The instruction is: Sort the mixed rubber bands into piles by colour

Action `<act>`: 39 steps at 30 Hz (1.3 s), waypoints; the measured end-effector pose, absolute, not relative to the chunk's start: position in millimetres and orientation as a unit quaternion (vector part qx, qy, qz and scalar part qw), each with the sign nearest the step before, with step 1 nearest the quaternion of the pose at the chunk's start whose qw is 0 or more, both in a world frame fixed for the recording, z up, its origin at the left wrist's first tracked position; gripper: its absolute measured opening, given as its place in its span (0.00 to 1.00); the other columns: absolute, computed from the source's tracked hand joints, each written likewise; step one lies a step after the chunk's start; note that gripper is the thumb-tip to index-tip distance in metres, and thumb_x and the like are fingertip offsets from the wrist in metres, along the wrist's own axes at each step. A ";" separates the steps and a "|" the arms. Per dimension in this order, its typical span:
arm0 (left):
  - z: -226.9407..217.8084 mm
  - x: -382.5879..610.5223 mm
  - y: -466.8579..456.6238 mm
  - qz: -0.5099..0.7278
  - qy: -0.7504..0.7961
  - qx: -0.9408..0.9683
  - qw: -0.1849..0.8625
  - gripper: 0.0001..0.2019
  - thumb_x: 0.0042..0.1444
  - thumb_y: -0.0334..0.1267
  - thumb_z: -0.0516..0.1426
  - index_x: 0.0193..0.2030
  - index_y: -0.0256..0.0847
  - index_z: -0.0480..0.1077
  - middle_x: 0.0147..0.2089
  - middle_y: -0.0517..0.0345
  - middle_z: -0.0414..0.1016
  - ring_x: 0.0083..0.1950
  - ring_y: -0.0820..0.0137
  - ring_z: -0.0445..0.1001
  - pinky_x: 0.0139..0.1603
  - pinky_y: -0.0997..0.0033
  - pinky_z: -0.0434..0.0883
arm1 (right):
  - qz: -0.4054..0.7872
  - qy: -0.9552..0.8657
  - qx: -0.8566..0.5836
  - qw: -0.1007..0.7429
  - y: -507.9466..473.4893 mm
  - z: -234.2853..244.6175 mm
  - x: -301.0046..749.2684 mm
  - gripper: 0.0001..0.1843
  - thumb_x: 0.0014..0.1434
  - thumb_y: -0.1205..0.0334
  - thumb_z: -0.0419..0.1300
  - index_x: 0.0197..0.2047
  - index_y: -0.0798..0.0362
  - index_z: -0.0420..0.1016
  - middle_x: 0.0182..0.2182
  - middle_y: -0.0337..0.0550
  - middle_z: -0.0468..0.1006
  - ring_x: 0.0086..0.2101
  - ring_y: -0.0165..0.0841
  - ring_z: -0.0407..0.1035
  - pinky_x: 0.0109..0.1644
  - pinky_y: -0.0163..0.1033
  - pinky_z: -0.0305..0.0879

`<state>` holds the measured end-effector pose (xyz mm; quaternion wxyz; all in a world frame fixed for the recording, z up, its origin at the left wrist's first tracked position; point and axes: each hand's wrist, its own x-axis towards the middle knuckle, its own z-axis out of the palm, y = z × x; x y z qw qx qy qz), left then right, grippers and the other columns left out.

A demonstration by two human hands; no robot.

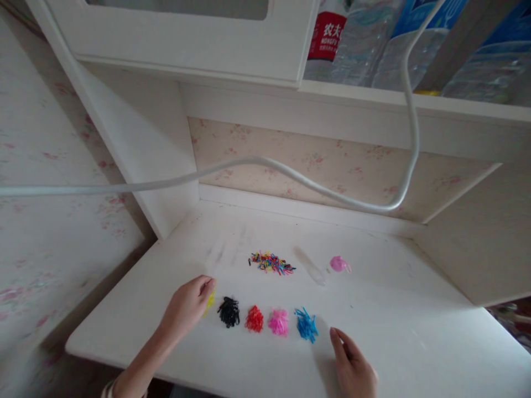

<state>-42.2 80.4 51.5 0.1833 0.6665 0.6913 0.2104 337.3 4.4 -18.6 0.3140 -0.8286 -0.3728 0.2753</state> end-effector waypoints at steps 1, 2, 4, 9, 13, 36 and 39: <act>47.4 -59.6 70.0 0.196 0.701 0.659 0.189 0.17 0.60 0.48 0.45 0.36 0.43 0.71 0.32 0.58 0.77 0.32 0.71 0.73 0.32 0.77 0.62 | 0.268 -0.386 -0.829 0.303 5.6 -16.7 335.8 0.32 0.47 0.34 0.52 0.43 0.49 0.77 0.30 0.40 0.79 0.33 0.36 0.72 0.34 0.32 0.63; 42.7 -76.0 60.8 0.175 0.713 0.650 0.196 0.17 0.59 0.48 0.45 0.35 0.44 0.71 0.32 0.58 0.77 0.32 0.71 0.74 0.31 0.76 0.63 | 0.262 -0.407 -0.826 0.290 7.7 -13.2 332.4 0.32 0.47 0.34 0.52 0.42 0.49 0.78 0.26 0.39 0.78 0.30 0.34 0.71 0.32 0.32 0.63; 33.4 -101.8 47.6 0.137 0.735 0.631 0.207 0.16 0.59 0.47 0.46 0.35 0.44 0.72 0.33 0.58 0.78 0.34 0.69 0.75 0.33 0.76 0.63 | 0.251 -0.476 -0.800 0.266 15.4 -1.2 319.3 0.30 0.50 0.35 0.49 0.40 0.49 0.78 0.20 0.37 0.75 0.24 0.32 0.68 0.28 0.31 0.60; 22.3 -109.0 43.4 0.104 0.745 0.620 0.223 0.14 0.59 0.45 0.46 0.37 0.45 0.71 0.37 0.57 0.78 0.39 0.67 0.76 0.35 0.74 0.63 | 0.215 -0.649 -0.702 0.199 60.7 39.8 264.1 0.23 0.60 0.45 0.45 0.41 0.46 0.77 0.23 0.38 0.76 0.25 0.30 0.69 0.31 0.31 0.59; 18.9 -87.1 49.8 0.109 0.752 0.617 0.202 0.13 0.59 0.43 0.46 0.37 0.46 0.71 0.39 0.57 0.78 0.40 0.66 0.76 0.36 0.73 0.64 | 0.158 -0.678 -0.713 0.084 106.3 50.4 226.2 0.19 0.60 0.51 0.46 0.48 0.42 0.74 0.31 0.41 0.79 0.32 0.34 0.72 0.34 0.34 0.60; -22.1 -99.6 18.7 0.163 0.724 0.670 0.020 0.12 0.60 0.43 0.48 0.41 0.47 0.71 0.41 0.59 0.74 0.30 0.73 0.76 0.24 0.79 0.67 | 0.134 -0.680 -0.707 0.142 139.1 17.6 215.5 0.21 0.64 0.52 0.43 0.46 0.45 0.75 0.31 0.42 0.78 0.30 0.32 0.71 0.32 0.32 0.58; -26.3 -93.3 23.8 0.197 0.702 0.685 -0.003 0.12 0.60 0.43 0.49 0.41 0.47 0.71 0.38 0.60 0.75 0.28 0.74 0.76 0.23 0.79 0.66 | 0.200 -0.639 -0.686 0.284 128.4 17.4 216.4 0.24 0.61 0.48 0.45 0.44 0.53 0.76 0.20 0.39 0.73 0.21 0.28 0.63 0.25 0.31 0.53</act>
